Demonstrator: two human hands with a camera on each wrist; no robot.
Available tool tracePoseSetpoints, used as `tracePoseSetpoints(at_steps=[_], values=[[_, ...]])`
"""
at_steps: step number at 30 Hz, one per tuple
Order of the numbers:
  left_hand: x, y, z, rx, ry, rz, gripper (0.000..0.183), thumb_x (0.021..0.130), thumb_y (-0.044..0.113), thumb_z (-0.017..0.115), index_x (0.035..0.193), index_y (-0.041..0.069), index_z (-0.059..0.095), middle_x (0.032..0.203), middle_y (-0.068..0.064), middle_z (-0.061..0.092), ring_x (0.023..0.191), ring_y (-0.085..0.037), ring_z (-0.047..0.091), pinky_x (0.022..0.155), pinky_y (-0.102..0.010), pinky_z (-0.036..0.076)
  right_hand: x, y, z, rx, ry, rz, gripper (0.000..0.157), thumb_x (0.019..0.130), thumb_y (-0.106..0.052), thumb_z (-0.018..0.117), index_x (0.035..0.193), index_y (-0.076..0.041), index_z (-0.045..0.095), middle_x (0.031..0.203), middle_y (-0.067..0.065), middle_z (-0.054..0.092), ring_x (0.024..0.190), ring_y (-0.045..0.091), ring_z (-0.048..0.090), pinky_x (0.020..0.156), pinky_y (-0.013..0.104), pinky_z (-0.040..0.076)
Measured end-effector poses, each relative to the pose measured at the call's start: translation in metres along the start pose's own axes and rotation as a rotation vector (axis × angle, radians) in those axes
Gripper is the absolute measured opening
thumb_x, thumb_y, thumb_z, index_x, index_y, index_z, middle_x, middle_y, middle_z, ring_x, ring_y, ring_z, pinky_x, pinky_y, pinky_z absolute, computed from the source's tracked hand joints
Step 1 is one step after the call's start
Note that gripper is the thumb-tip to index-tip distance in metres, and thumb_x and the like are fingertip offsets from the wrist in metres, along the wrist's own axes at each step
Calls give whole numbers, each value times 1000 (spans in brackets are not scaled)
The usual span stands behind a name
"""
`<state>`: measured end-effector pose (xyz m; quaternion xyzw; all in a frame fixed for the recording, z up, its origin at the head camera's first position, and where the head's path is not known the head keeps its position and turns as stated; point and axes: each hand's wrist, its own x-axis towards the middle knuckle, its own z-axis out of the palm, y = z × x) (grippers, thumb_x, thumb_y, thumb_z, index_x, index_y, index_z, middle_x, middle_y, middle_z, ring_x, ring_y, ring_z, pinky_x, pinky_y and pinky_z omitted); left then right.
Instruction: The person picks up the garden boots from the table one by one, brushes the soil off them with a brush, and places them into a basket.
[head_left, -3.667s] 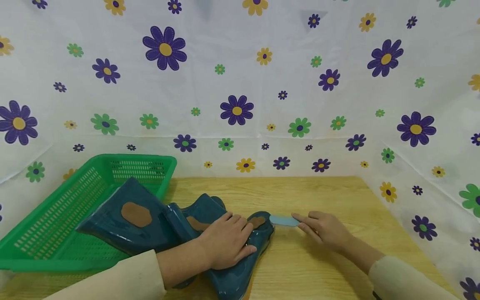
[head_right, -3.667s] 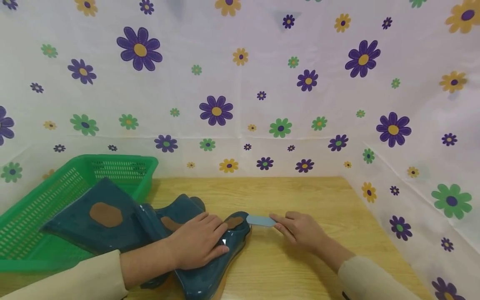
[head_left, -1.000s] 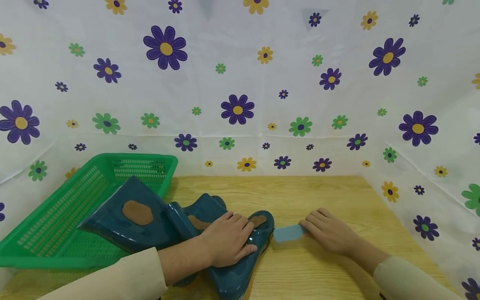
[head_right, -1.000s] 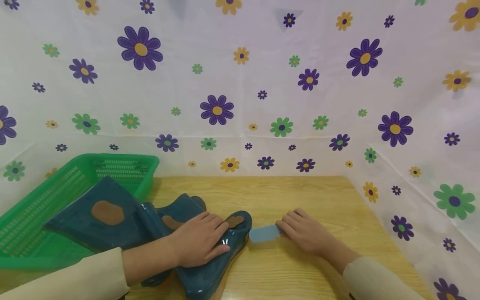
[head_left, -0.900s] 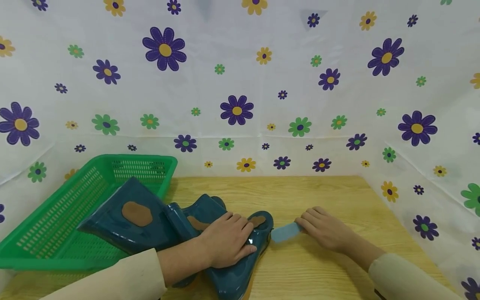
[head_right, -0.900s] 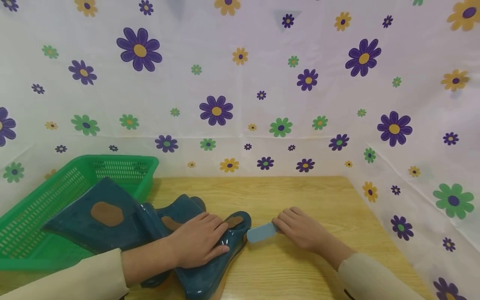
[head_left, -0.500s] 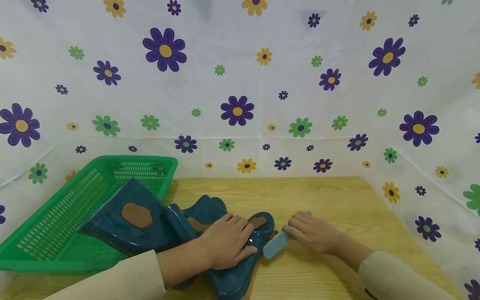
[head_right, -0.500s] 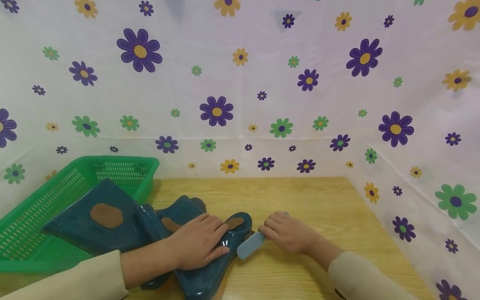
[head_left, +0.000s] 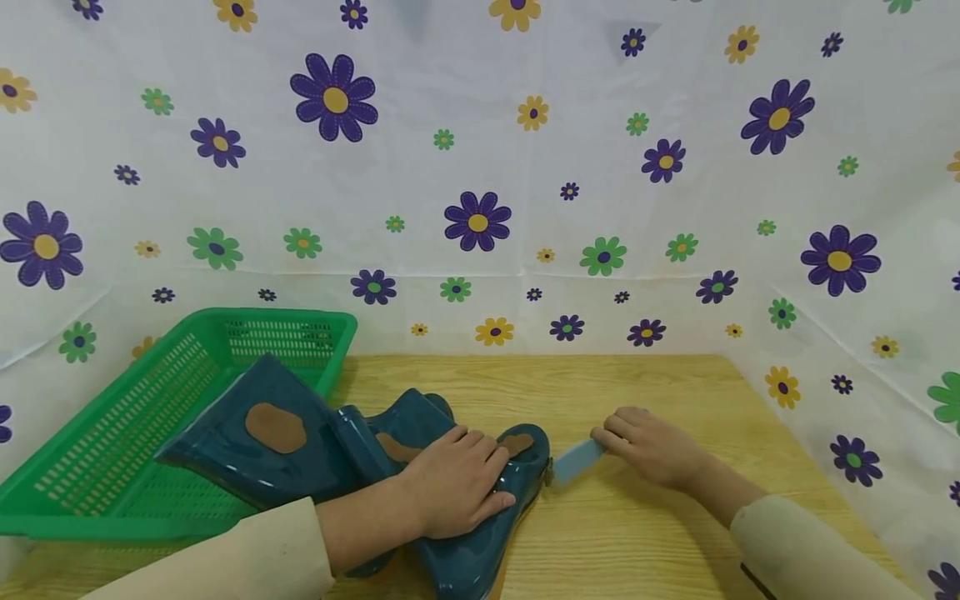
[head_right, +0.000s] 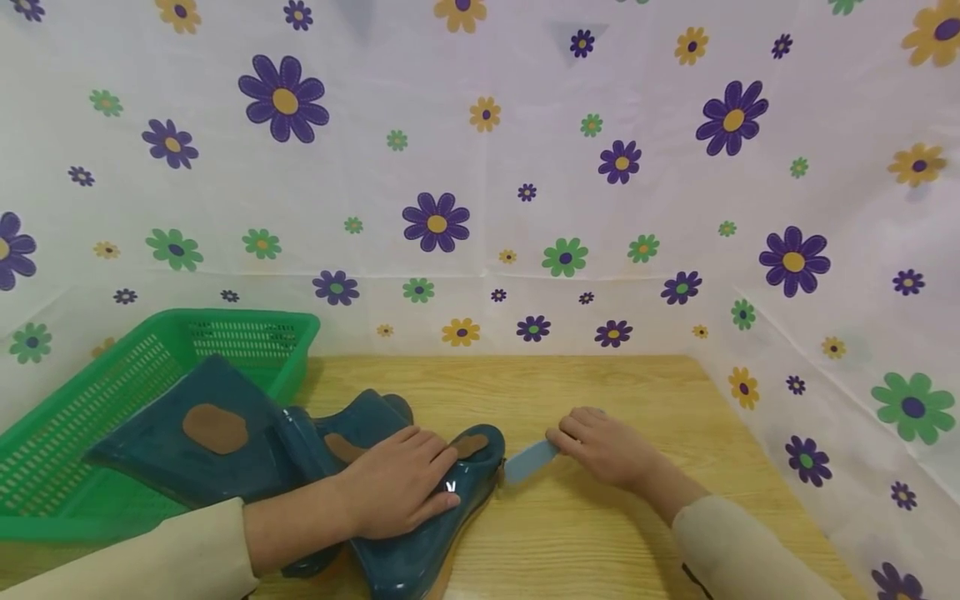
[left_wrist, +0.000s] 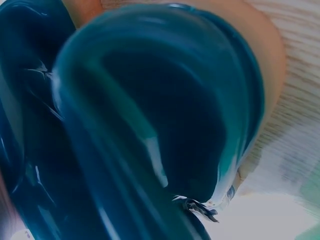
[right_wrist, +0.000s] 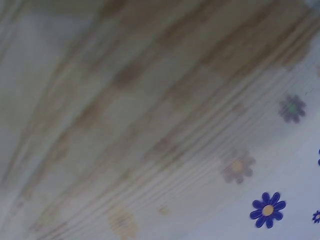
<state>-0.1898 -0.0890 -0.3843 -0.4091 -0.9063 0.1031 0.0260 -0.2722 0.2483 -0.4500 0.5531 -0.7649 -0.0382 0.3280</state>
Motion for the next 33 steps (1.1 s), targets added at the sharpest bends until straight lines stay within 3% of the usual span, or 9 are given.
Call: tracePoseSetpoints(at_steps=[14, 24, 28, 33], values=[[1, 0, 0, 9, 4, -6, 57, 105, 57, 31, 137, 14, 52, 130, -3, 60, 123, -19, 55, 107, -39, 42, 30, -22, 3, 83, -40, -115, 36, 111, -18, 23, 115, -11, 58, 97, -2, 54, 89, 13, 50, 83, 26, 47], [2, 0, 0, 9, 1, -3, 56, 105, 54, 32, 139, 14, 52, 131, -5, 59, 125, -21, 54, 107, -39, 42, 13, -1, 9, 45, -12, -49, 38, 111, -17, 20, 110, -11, 57, 92, 0, 53, 84, 16, 47, 77, 31, 46], [2, 1, 0, 7, -16, -2, 57, 105, 54, 32, 139, 13, 51, 132, -4, 59, 125, -21, 54, 107, -39, 42, 15, 1, 11, 38, -7, -76, 37, 111, -16, 20, 109, -11, 57, 92, 1, 51, 84, 17, 45, 78, 31, 43], [2, 3, -2, 15, -13, -8, 57, 105, 55, 32, 138, 13, 52, 130, -4, 59, 123, -20, 55, 107, -40, 42, 33, -6, 14, 50, -14, -151, 39, 111, -16, 19, 116, -10, 57, 100, 1, 55, 96, 18, 51, 89, 31, 47]])
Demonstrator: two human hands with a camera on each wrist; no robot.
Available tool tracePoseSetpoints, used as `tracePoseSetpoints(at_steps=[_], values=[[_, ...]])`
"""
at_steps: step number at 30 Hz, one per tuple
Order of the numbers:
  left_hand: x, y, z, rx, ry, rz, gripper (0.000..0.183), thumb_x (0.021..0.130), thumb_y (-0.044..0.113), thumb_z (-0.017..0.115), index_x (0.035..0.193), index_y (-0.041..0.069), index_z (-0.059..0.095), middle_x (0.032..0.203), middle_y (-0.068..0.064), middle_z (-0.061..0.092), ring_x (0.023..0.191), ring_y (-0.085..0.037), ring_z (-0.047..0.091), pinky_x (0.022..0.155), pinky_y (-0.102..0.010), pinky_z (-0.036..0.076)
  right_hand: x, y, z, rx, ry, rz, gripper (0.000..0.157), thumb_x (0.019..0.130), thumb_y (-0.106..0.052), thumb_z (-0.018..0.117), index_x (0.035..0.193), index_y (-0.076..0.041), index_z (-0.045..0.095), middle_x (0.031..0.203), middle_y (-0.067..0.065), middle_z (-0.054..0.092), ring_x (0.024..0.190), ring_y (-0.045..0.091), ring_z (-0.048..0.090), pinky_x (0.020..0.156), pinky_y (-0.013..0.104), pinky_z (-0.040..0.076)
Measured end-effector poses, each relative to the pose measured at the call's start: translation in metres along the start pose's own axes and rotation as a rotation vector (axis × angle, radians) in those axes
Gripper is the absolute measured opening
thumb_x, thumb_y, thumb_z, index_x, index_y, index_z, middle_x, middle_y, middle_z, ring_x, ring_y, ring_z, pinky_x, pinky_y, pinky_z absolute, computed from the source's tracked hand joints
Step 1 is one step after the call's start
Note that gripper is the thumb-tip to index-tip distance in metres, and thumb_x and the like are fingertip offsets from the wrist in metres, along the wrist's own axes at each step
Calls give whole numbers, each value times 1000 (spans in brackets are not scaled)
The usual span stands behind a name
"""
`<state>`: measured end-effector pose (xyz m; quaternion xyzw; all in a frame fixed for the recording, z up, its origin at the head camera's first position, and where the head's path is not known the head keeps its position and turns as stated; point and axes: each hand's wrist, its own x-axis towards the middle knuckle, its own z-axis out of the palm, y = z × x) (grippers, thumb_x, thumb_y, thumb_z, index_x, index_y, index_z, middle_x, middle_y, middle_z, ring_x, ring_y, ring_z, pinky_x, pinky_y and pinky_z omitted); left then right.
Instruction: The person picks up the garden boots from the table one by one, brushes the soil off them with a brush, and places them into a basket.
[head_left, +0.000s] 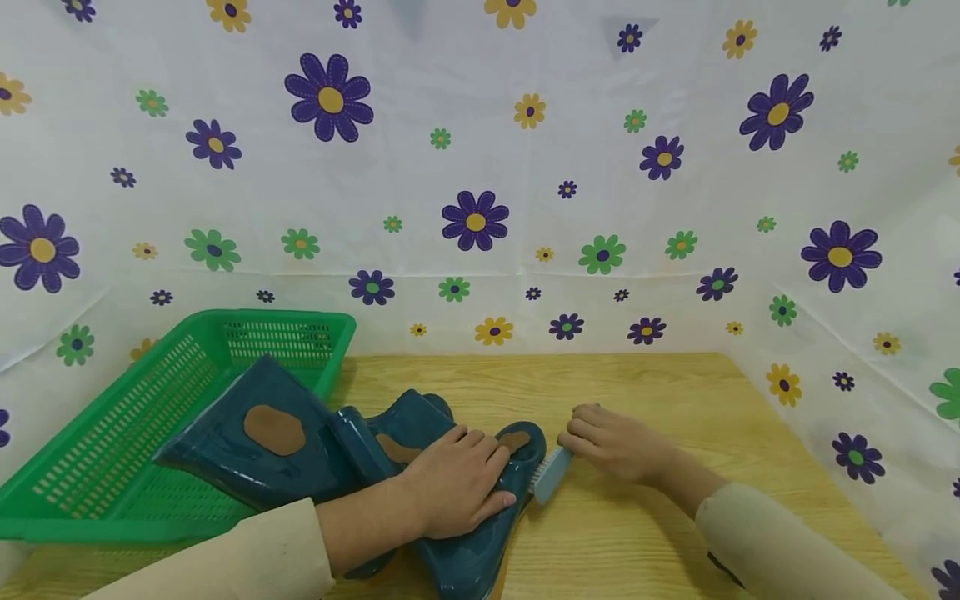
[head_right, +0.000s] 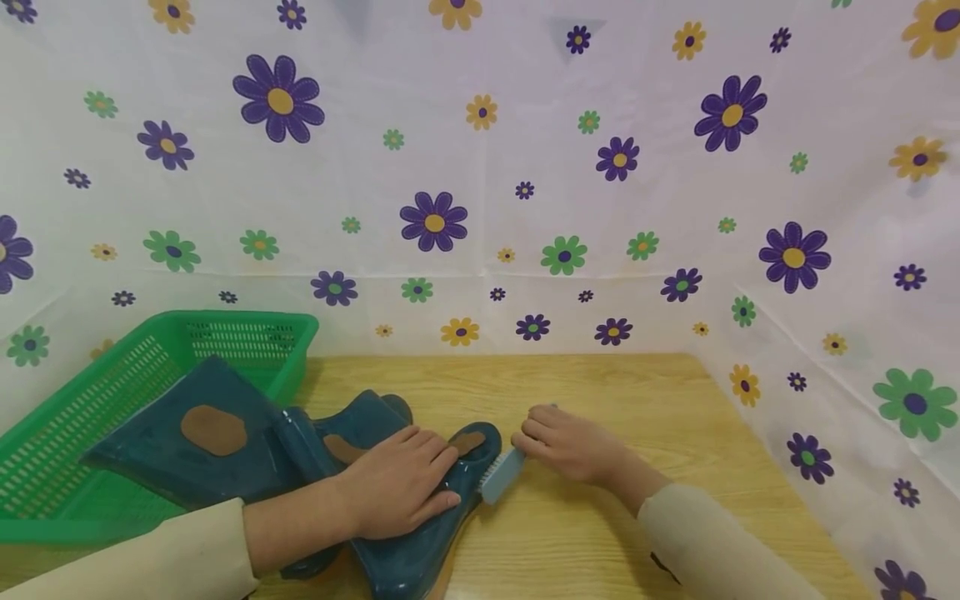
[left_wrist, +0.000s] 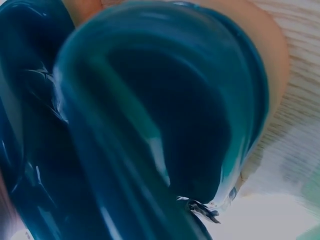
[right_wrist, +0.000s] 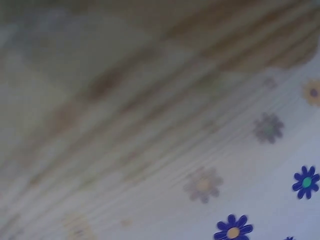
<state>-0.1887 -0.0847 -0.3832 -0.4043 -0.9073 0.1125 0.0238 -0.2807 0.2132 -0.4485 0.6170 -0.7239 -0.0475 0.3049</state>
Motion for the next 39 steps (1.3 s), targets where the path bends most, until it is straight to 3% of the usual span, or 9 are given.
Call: tracePoseSetpoints(at_steps=[6, 13, 16, 21, 27, 35, 39], values=[[0, 1, 0, 2, 10, 6, 55, 105, 56, 32, 134, 14, 53, 126, -2, 60, 118, -19, 57, 104, -39, 44, 12, -7, 4, 33, 49, -100, 33, 110, -13, 26, 114, -7, 58, 101, 2, 58, 100, 19, 57, 97, 33, 49], [0, 0, -1, 18, 19, 1, 55, 105, 56, 33, 134, 14, 54, 126, -2, 61, 119, -19, 57, 105, -40, 44, -5, 6, 3, -43, -19, 30, 43, 111, -17, 16, 112, -8, 58, 99, 1, 56, 93, 19, 53, 87, 32, 49], [0, 0, -1, 20, 18, 3, 55, 105, 55, 33, 134, 13, 54, 127, -2, 61, 120, -19, 57, 105, -40, 44, -9, 8, 3, -33, -44, 36, 46, 111, -18, 13, 114, -9, 58, 100, 1, 56, 93, 19, 53, 87, 33, 49], [-1, 0, -2, 23, 14, 2, 55, 105, 55, 34, 133, 13, 55, 125, -3, 61, 119, -20, 57, 105, -40, 44, 7, -1, 6, -17, -12, -63, 39, 111, -15, 18, 113, -10, 57, 104, 1, 58, 100, 18, 56, 95, 31, 49], [0, 0, -2, 21, 27, 2, 55, 105, 55, 35, 135, 14, 54, 127, -3, 61, 121, -19, 57, 106, -40, 43, 27, -12, 8, 24, 48, -167, 24, 109, -15, 32, 108, -8, 55, 101, 2, 56, 93, 17, 52, 88, 28, 48], [-1, 0, -1, 17, 29, 0, 55, 105, 55, 34, 136, 14, 54, 129, -3, 61, 123, -20, 56, 106, -39, 43, -2, 3, 11, -62, -29, -32, 44, 111, -15, 14, 106, -10, 58, 95, 0, 56, 86, 17, 51, 82, 30, 49], [0, -1, -1, 16, 8, 2, 57, 105, 56, 31, 139, 14, 52, 133, -3, 60, 126, -20, 55, 107, -39, 42, -16, 9, 7, -62, -51, 13, 44, 111, -19, 16, 108, -9, 59, 94, 1, 56, 85, 18, 52, 79, 32, 49]])
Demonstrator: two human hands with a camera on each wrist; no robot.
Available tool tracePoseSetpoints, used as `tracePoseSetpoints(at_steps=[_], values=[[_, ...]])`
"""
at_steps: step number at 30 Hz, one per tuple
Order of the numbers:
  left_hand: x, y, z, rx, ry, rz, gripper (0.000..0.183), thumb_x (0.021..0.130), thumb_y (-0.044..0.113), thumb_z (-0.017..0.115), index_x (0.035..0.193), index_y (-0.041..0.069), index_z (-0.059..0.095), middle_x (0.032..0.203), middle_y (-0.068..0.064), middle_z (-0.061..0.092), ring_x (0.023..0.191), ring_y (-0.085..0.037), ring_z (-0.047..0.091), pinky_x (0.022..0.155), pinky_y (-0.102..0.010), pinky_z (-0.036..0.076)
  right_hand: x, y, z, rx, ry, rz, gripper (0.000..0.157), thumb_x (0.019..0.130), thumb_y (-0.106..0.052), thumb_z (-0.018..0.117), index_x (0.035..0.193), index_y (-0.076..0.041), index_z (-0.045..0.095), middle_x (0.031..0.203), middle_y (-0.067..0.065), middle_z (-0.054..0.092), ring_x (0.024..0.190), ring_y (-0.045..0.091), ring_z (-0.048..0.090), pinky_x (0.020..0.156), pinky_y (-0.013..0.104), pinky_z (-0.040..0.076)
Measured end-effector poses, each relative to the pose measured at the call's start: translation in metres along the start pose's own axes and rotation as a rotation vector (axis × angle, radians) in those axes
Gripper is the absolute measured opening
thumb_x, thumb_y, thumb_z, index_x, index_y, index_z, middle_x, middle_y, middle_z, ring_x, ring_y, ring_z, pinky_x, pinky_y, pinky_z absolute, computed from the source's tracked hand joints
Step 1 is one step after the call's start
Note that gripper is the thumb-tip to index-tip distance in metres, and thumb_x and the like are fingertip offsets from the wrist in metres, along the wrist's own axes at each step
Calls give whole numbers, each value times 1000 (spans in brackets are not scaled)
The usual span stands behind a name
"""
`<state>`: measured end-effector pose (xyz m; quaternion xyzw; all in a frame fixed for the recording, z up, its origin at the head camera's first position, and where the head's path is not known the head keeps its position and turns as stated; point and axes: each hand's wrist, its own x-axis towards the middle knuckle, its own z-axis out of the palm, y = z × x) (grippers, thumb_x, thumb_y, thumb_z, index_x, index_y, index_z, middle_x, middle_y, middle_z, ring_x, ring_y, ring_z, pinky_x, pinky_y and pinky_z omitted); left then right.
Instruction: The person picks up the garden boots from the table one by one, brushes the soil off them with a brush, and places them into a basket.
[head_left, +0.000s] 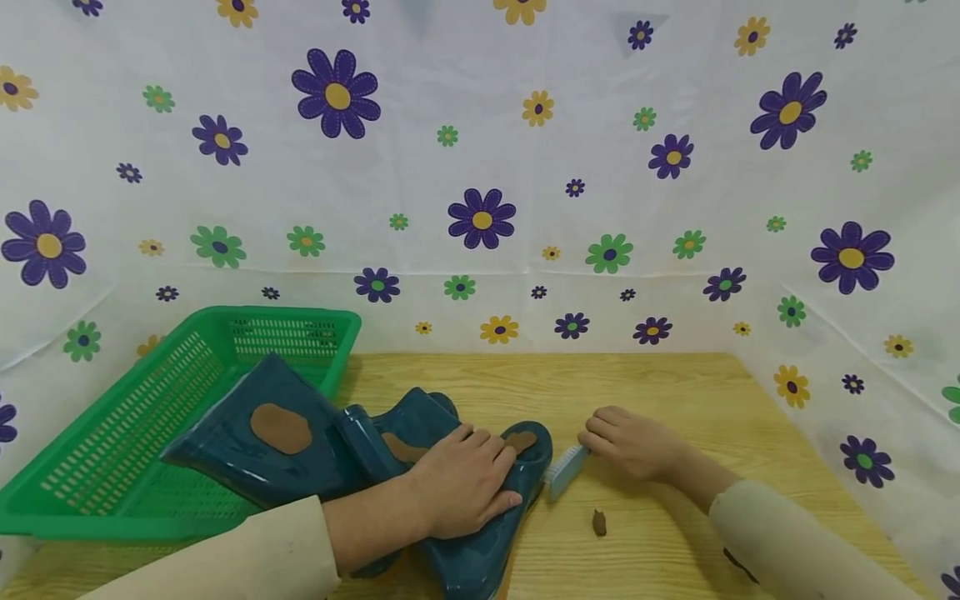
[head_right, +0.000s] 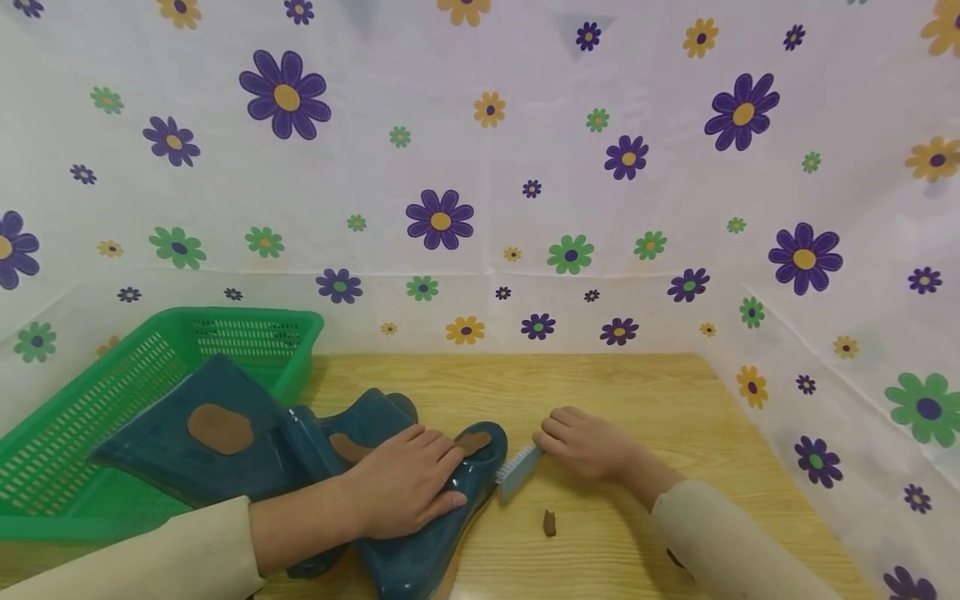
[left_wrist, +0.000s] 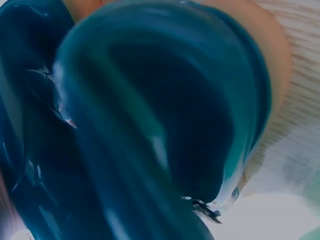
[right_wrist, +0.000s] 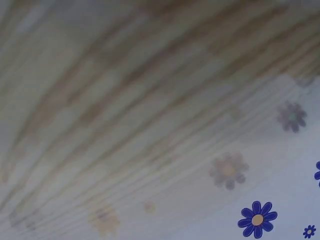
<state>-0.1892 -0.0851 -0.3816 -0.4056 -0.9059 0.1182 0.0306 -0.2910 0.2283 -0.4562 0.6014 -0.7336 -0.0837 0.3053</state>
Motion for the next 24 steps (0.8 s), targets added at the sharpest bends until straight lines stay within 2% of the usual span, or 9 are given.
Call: tracePoseSetpoints(at_steps=[4, 8, 15, 20, 24], values=[[-2, -4, -8, -18, -2, -24, 57, 105, 55, 31, 140, 14, 51, 134, -4, 59, 128, -21, 54, 108, -41, 42, -5, 4, -6, 23, 20, 14, 36, 111, -24, 26, 110, -8, 58, 95, 1, 57, 85, 17, 52, 77, 31, 48], [-10, -15, -20, -39, 30, -93, 54, 106, 50, 35, 139, 11, 53, 135, -6, 59, 129, -23, 53, 110, -46, 40, -5, 4, -11, 46, 35, 19, 31, 110, -25, 32, 113, -8, 57, 96, 1, 57, 86, 16, 52, 79, 31, 49], [-38, -46, -41, -75, 60, -238, 51, 107, 43, 40, 137, 4, 54, 134, -14, 59, 129, -32, 53, 110, -52, 40, 5, -2, -21, 100, 67, 53, 35, 111, -24, 27, 116, -5, 57, 97, 2, 56, 86, 16, 52, 80, 31, 49], [-55, -63, -52, -29, 72, -407, 41, 103, 38, 51, 119, 2, 62, 112, -15, 66, 107, -32, 62, 93, -51, 51, 21, -5, -29, 132, 73, 94, 35, 110, -24, 28, 120, -4, 55, 101, 3, 56, 89, 16, 53, 81, 31, 49], [-58, -67, -52, -3, -4, -502, 36, 101, 38, 54, 96, 4, 66, 86, -11, 65, 85, -29, 59, 80, -48, 50, 26, -10, -31, 137, 73, 128, 34, 110, -25, 30, 120, -5, 54, 99, 2, 55, 87, 16, 52, 79, 30, 49]])
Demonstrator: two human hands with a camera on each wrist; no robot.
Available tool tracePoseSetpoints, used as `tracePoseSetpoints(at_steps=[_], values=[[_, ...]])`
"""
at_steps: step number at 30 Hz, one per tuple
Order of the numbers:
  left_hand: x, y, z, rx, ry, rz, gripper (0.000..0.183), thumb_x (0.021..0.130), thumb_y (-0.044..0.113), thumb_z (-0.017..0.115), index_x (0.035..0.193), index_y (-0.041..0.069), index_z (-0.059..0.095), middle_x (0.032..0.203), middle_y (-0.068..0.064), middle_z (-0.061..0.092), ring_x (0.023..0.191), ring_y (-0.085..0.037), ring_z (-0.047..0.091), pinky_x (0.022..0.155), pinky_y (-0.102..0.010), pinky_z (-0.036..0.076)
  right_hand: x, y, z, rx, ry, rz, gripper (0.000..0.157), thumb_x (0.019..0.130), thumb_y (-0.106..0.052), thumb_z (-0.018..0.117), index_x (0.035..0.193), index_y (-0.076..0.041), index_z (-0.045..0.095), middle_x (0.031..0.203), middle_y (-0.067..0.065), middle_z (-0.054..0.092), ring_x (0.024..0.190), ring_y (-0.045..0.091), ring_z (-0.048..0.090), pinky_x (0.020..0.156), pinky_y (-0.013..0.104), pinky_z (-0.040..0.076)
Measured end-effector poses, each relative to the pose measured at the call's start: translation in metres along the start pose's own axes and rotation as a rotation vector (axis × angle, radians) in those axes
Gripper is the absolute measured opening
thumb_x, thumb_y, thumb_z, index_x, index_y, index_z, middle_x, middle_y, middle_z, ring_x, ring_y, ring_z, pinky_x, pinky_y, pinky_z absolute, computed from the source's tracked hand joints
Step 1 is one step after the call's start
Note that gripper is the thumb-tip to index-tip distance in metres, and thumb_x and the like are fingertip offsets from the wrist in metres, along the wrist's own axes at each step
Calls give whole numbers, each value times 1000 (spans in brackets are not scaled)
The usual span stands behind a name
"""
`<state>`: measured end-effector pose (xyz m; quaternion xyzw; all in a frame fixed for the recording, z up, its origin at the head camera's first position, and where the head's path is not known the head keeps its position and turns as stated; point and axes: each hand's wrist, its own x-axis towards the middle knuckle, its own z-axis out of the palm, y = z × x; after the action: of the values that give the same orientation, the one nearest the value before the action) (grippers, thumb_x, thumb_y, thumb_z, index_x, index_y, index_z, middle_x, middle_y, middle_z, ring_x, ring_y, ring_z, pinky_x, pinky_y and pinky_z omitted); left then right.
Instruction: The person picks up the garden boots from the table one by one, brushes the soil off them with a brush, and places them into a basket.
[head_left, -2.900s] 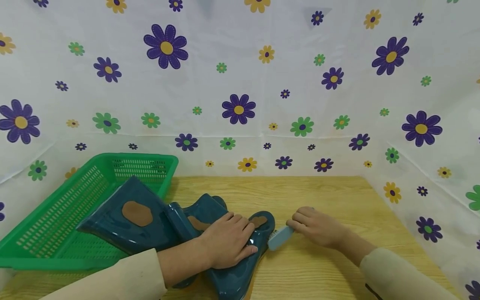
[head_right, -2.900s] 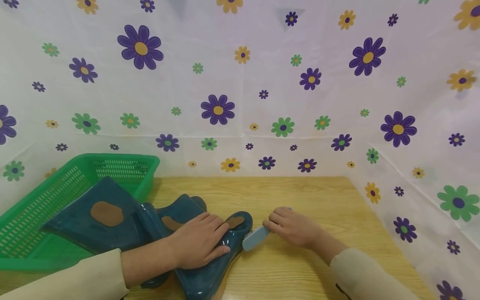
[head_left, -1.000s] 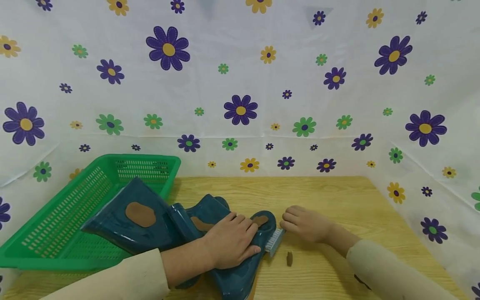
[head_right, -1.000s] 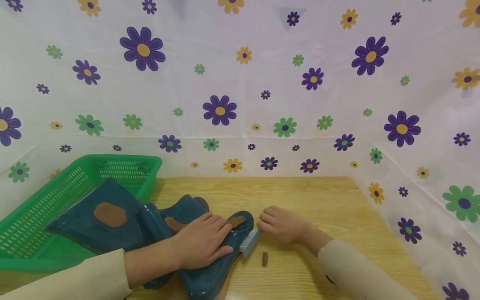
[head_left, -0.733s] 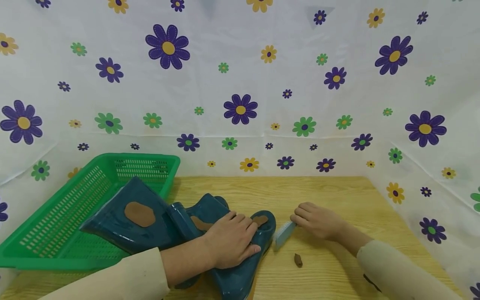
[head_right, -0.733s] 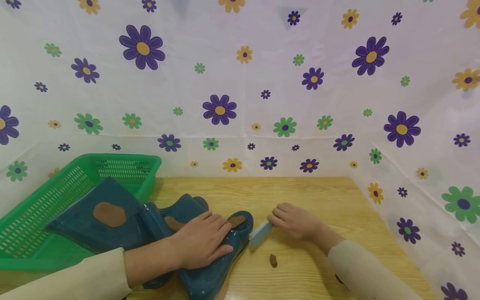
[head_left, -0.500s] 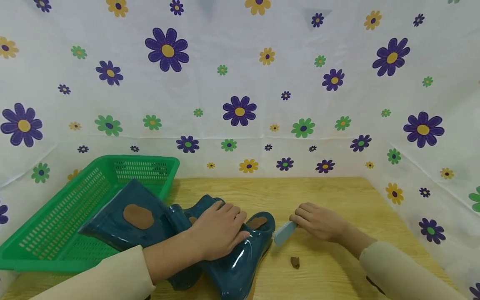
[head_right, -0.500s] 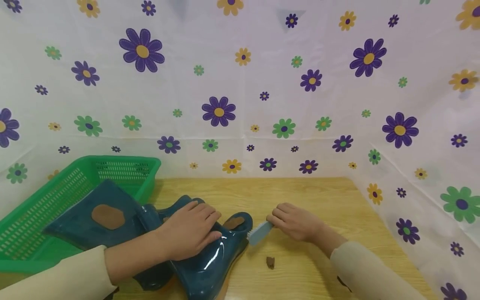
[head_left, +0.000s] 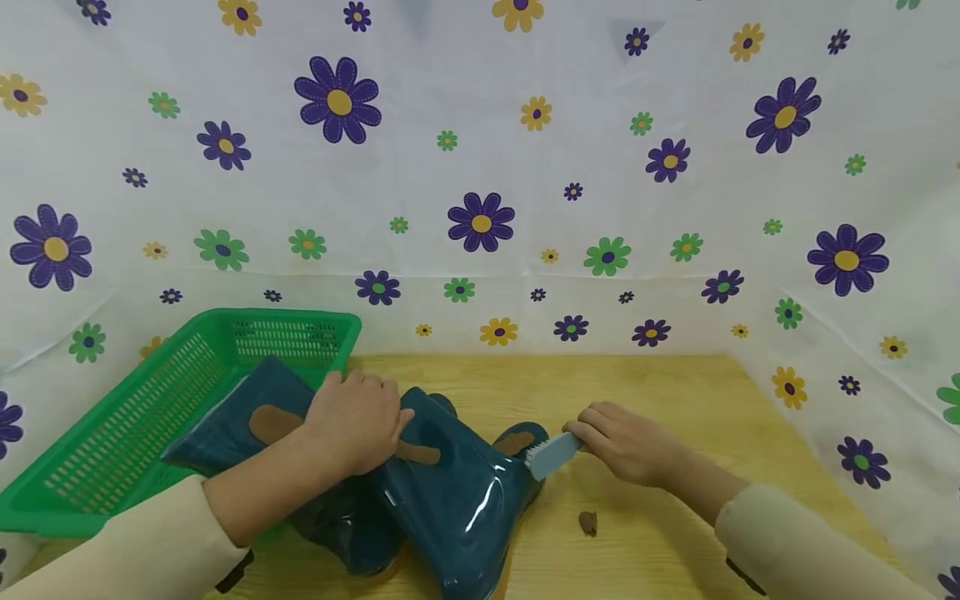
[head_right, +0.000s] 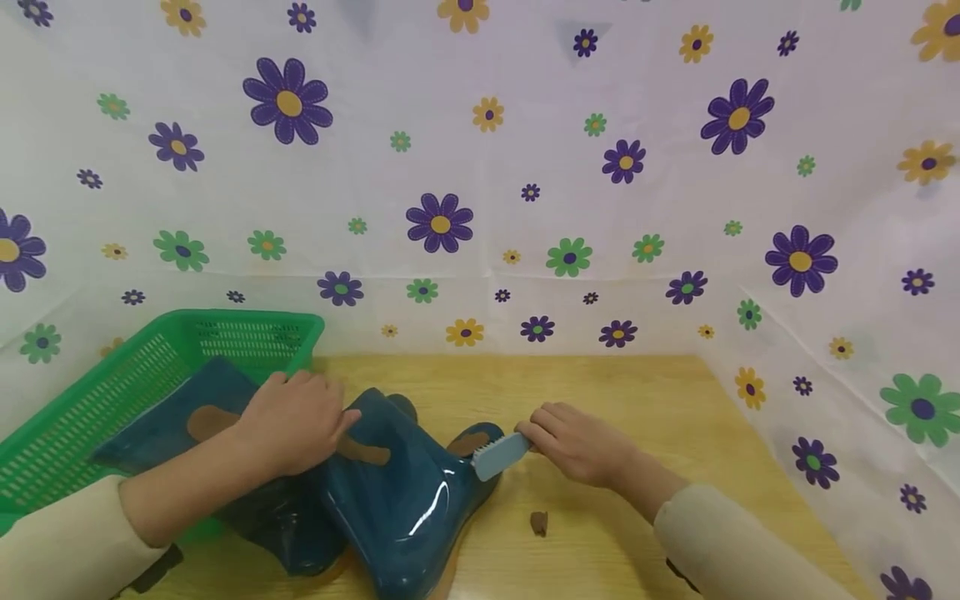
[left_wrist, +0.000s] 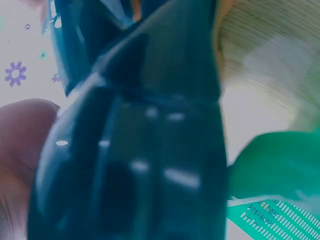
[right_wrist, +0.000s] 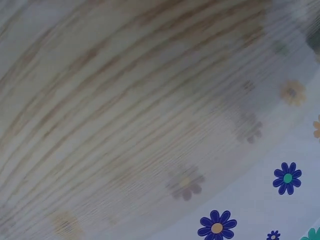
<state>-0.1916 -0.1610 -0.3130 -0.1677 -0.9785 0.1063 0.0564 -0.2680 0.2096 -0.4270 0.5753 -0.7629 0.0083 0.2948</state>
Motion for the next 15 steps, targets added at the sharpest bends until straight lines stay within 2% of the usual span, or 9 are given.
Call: tracePoseSetpoints(at_steps=[3, 8, 11, 15], values=[[1, -1, 4, 50, -67, -21, 42, 101, 39, 54, 82, 5, 68, 76, -9, 63, 79, -28, 57, 84, -50, 48, 0, -5, 2, 8, 0, 12, 33, 110, -26, 30, 119, -5, 54, 98, 1, 54, 86, 15, 52, 78, 29, 49], [2, -4, 9, 138, -109, -44, 50, 102, 41, 52, 68, 7, 67, 70, -10, 61, 76, -29, 56, 91, -53, 42, 2, -12, 6, 26, 5, 23, 35, 110, -27, 27, 118, -6, 54, 97, 0, 52, 83, 13, 49, 76, 28, 47], [3, -6, 7, 109, -130, -61, 49, 102, 36, 51, 61, 10, 59, 63, -9, 54, 71, -28, 51, 86, -50, 39, 2, -13, 7, 31, 12, 27, 37, 110, -27, 26, 118, -5, 55, 97, 1, 53, 84, 14, 49, 77, 29, 48], [6, -8, 4, -9, -138, -81, 42, 99, 25, 50, 59, 13, 53, 61, -6, 48, 67, -26, 45, 83, -50, 34, 3, -11, 3, 28, 23, 51, 40, 110, -27, 25, 120, -4, 55, 99, 2, 55, 85, 15, 52, 79, 31, 50]])
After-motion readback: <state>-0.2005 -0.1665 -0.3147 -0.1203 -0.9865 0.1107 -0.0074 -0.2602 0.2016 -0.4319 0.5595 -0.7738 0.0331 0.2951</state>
